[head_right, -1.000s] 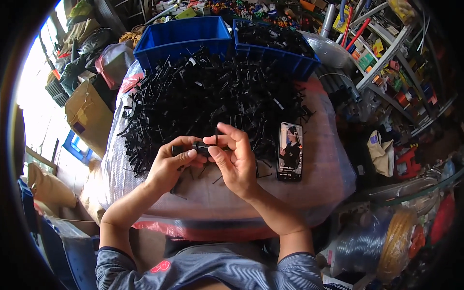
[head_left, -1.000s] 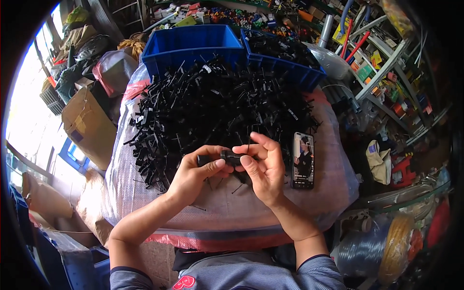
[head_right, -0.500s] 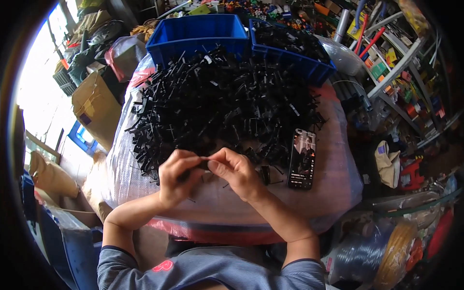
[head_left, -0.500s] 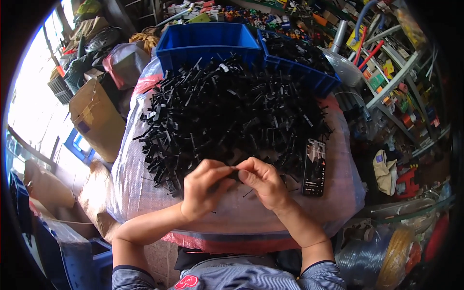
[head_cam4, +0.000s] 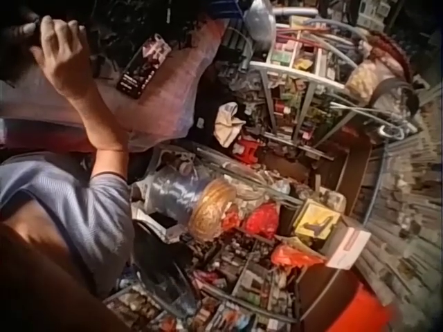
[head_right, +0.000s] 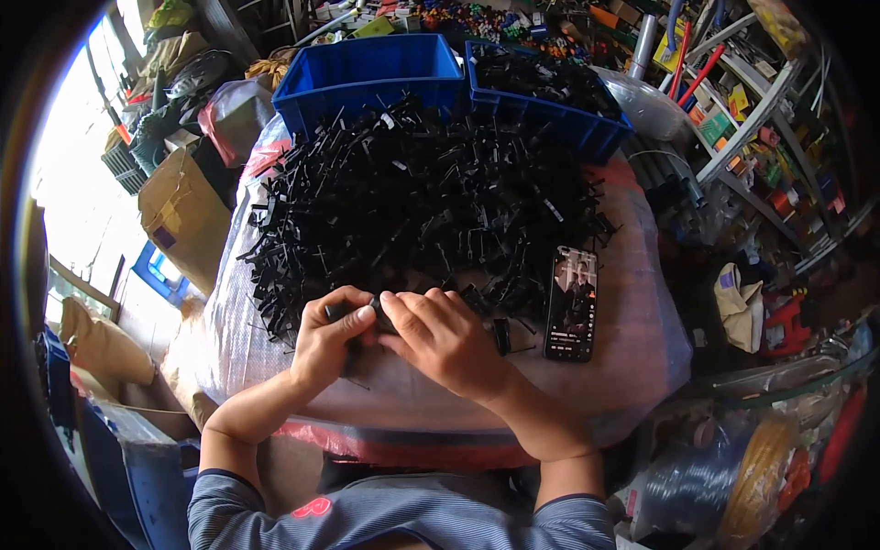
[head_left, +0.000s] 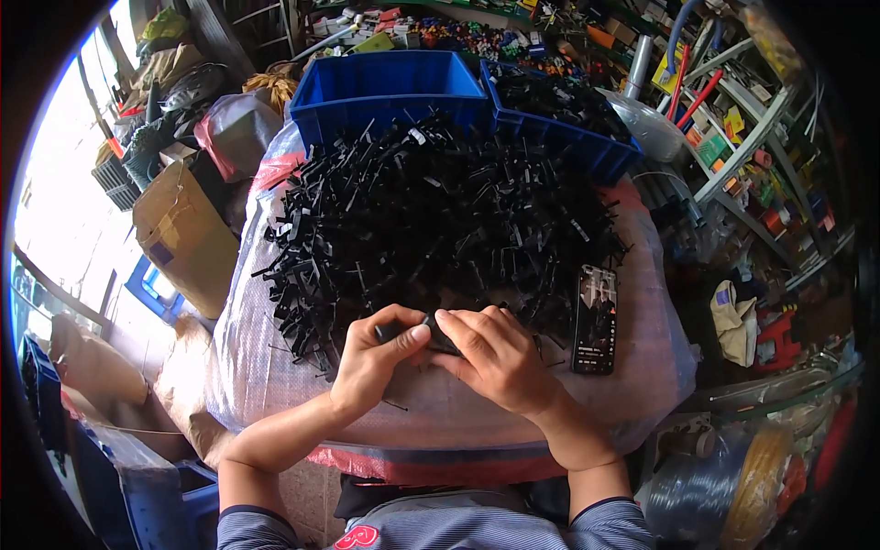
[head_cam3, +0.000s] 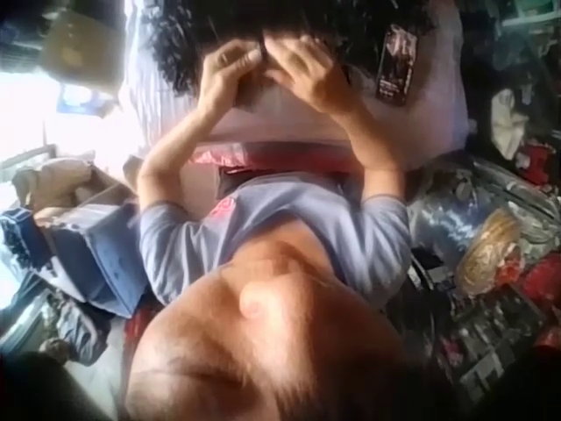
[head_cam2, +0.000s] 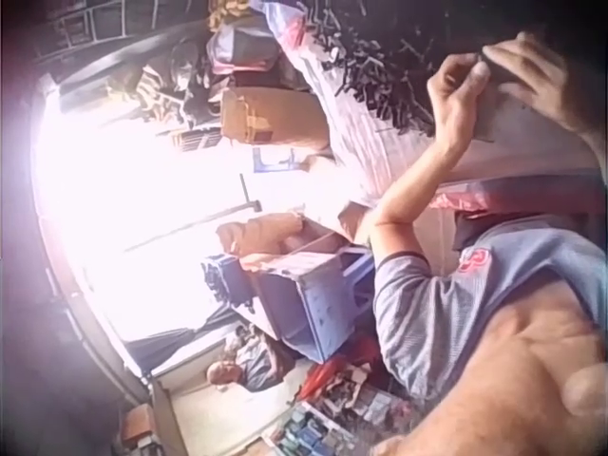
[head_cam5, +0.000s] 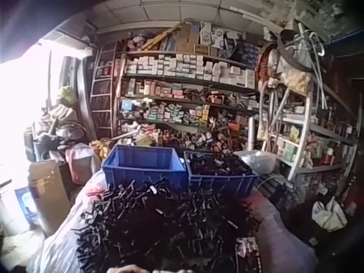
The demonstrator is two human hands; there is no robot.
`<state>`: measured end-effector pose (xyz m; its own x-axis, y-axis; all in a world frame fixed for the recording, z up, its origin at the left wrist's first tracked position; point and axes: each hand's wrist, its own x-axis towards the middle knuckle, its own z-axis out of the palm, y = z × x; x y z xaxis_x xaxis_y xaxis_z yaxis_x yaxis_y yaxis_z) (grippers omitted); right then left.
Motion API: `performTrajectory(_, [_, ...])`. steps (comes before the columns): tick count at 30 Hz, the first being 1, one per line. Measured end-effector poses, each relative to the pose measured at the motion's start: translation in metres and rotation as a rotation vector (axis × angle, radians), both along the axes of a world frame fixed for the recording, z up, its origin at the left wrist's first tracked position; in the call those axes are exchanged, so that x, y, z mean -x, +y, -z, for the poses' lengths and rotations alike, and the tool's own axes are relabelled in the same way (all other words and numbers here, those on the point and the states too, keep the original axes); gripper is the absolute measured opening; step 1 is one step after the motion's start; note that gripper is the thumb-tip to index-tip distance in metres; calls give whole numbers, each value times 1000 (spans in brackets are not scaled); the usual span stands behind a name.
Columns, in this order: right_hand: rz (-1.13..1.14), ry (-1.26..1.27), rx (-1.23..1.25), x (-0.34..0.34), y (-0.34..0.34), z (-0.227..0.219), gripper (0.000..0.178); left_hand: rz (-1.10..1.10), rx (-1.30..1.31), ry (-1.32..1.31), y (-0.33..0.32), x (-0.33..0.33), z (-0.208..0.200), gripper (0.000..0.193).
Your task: Sorting small black plastic components from a large pile into two separate blue bins on a cluttered workbench.
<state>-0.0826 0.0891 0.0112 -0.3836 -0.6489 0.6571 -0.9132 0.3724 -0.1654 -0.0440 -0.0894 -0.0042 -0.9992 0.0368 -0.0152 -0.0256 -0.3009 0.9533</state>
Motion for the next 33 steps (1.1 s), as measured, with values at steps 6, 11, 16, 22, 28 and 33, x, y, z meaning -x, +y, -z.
performTrajectory(6, [81,9,-2,-2,-11,14,51,-74,218,73,4,-5,3,15])
performTrajectory(11, [170,18,1,-3,-25,23,35,-209,414,162,5,-8,6,21])
performTrajectory(16, [205,-71,13,-9,-31,23,35,-281,494,329,3,-5,4,20])
performTrajectory(22, [38,-70,-23,65,4,-28,53,-227,184,341,-9,12,8,11])
performTrajectory(28, [629,-151,78,132,21,16,65,28,-135,150,-8,18,5,17])
performTrajectory(33, [350,-38,140,88,0,12,35,114,-458,0,-7,13,7,22])
